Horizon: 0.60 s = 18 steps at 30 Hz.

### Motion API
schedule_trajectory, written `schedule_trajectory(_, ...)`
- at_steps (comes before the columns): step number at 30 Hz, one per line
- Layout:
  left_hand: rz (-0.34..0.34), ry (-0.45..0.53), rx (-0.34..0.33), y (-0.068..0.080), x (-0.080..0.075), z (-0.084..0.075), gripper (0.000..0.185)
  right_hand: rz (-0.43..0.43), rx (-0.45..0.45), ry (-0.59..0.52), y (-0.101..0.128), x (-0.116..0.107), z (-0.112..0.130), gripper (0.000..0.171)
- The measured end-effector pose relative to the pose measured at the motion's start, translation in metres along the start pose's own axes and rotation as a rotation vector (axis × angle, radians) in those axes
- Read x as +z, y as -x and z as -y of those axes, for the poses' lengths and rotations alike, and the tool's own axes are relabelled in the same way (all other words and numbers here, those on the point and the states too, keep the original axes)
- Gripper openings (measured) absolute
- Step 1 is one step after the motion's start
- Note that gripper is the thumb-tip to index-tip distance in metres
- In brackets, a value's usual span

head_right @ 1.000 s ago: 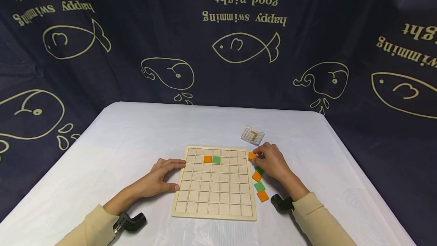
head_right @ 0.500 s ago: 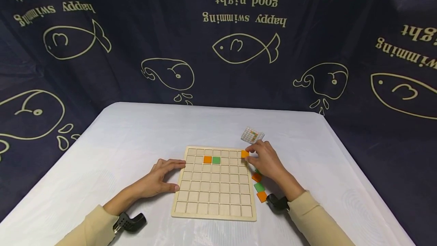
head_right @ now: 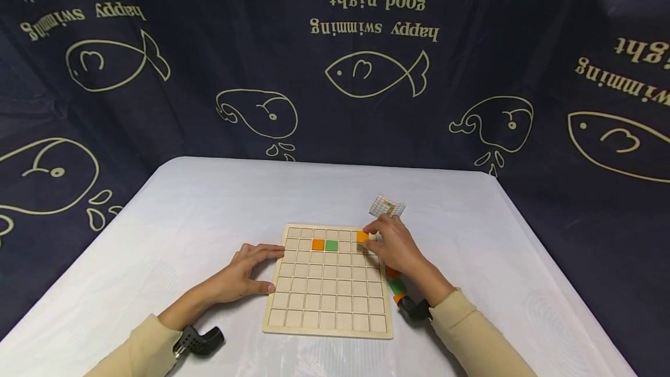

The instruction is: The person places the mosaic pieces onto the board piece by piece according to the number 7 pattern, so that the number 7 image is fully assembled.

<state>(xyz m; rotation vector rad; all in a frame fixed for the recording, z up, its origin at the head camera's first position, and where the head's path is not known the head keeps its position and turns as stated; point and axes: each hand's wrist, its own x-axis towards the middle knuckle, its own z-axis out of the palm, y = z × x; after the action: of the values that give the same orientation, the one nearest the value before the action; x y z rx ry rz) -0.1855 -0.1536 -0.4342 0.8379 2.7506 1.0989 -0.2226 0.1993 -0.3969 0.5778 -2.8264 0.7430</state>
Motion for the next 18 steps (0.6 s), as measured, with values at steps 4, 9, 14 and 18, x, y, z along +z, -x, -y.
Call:
schedule_trajectory(4,-0.003,-0.001,0.007,0.0000,0.0000,0.0011,0.067,-0.002,-0.015,-0.001,-0.0016,0.0022,0.0034,0.021)
schedule_trajectory(9,-0.005,-0.003,0.018,-0.0009,0.0003,0.0023,0.067,-0.007,-0.054,-0.005,-0.0042,0.0047,0.0060,0.020)
schedule_trajectory(14,-0.008,-0.007,0.021,-0.0012,0.0007,0.0028,0.067,-0.003,-0.058,-0.014,-0.0058,0.0076,0.0084,0.020)
schedule_trajectory(18,-0.002,-0.003,0.010,-0.0007,0.0005,0.0020,0.067,0.007,-0.044,-0.017,-0.0066,0.0097,0.0101,0.020)
